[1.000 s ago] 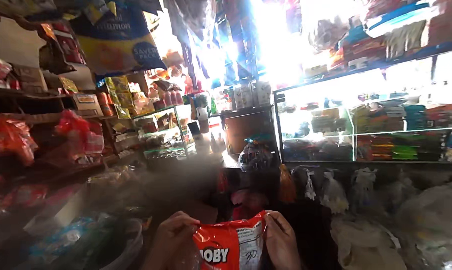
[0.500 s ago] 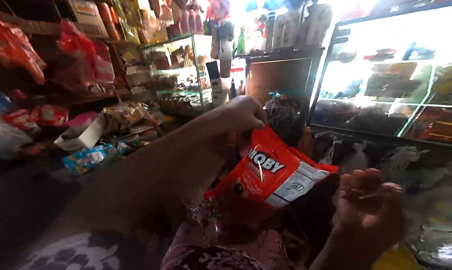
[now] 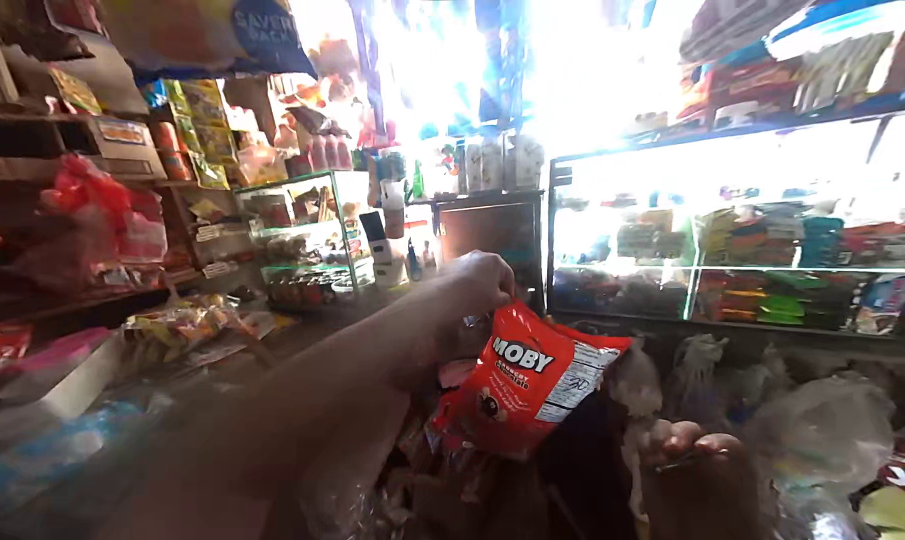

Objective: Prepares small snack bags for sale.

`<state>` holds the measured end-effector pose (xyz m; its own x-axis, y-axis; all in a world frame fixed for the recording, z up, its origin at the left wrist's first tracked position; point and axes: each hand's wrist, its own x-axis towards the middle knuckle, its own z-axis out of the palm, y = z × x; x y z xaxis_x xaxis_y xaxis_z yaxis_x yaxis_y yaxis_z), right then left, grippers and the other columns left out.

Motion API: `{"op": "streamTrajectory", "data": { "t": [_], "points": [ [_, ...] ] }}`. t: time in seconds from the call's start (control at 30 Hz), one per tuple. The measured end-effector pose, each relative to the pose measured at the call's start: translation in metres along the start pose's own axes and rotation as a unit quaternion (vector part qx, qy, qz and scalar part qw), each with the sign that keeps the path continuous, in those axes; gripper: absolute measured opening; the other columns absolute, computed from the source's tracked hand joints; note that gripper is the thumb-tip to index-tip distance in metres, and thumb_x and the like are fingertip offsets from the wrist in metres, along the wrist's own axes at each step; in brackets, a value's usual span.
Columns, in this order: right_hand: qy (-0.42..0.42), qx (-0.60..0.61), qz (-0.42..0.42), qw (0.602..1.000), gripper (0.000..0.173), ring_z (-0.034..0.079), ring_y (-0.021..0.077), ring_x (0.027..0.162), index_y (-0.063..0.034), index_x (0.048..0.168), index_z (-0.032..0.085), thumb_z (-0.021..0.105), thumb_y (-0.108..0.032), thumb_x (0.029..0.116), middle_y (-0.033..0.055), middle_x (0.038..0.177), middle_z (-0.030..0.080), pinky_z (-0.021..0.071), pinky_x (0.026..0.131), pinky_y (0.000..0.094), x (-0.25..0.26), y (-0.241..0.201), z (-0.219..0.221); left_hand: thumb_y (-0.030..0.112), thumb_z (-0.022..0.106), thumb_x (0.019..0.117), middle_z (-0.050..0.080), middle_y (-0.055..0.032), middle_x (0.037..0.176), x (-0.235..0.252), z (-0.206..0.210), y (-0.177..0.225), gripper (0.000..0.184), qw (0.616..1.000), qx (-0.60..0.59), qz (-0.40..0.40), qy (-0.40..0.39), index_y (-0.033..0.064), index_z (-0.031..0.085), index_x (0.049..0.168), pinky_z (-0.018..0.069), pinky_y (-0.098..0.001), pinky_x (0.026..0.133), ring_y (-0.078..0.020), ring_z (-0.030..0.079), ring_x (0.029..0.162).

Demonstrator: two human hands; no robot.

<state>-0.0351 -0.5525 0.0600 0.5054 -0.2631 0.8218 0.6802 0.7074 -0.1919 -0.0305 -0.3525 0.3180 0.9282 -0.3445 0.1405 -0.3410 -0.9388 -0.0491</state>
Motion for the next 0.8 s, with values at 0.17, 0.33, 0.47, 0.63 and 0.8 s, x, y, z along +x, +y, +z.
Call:
{"op": "streamTrajectory", "data": {
  "t": [0.17,0.33,0.47,0.63,0.8],
  "points": [
    [-0.029,-0.033,-0.022,0.999,0.012,0.068,0.0015,0.079,-0.0238,0.105,0.072,0.060,-0.025,0.1028,-0.0081,0.093,0.073,0.0561,0.070,0.0161,0.001,-0.001,0.005,0.016,0.058,0.1018,0.071,-0.0153,0.101,0.012,0.024,0.003,0.020,0.998,0.007,0.050,0.027,0.0031,0.073,0.105,0.0500,-0.0585,0.084,-0.0334,0.067,0.099],
    [-0.054,-0.023,-0.035,0.998,0.013,0.069,0.0009,0.080,-0.0218,0.107,0.071,0.059,-0.021,0.1032,-0.0075,0.094,0.074,0.0558,0.071,0.0153,0.000,-0.005,0.009,0.018,0.050,0.1063,0.069,-0.0181,0.110,0.008,0.025,0.018,0.027,0.999,0.042,0.033,-0.002,0.0016,0.069,0.114,0.0473,-0.0580,0.093,-0.0353,0.065,0.109],
    [-0.035,-0.067,-0.039,0.996,0.013,0.067,-0.0023,0.077,-0.0253,0.106,0.071,0.058,-0.026,0.1034,-0.0108,0.089,0.072,0.0539,0.070,0.0131,-0.004,-0.009,0.025,0.018,0.049,0.1066,0.068,-0.0201,0.113,0.002,0.024,0.024,0.027,0.997,0.068,0.039,0.001,0.0002,0.067,0.115,0.0474,-0.0600,0.091,-0.0380,0.064,0.111],
    [-0.075,-0.029,-0.022,0.997,0.014,0.070,0.0015,0.085,-0.0237,0.110,0.070,0.057,-0.022,0.1042,-0.0078,0.098,0.074,0.0565,0.075,0.0159,-0.004,-0.011,0.025,0.016,0.052,0.1052,0.068,-0.0196,0.116,-0.012,0.029,0.025,0.024,0.996,0.051,0.073,0.005,-0.0013,0.067,0.113,0.0457,-0.0583,0.095,-0.0368,0.063,0.114],
    [-0.116,-0.057,-0.008,0.992,0.014,0.069,0.0016,0.080,-0.0217,0.110,0.070,0.058,-0.020,0.1033,-0.0071,0.097,0.074,0.0559,0.070,0.0159,0.003,-0.005,0.040,0.013,0.051,0.1033,0.068,-0.0218,0.113,-0.028,0.043,0.008,0.024,0.996,0.016,0.084,0.004,-0.0036,0.068,0.110,0.0463,-0.0590,0.091,-0.0390,0.064,0.111]
  ]
}}
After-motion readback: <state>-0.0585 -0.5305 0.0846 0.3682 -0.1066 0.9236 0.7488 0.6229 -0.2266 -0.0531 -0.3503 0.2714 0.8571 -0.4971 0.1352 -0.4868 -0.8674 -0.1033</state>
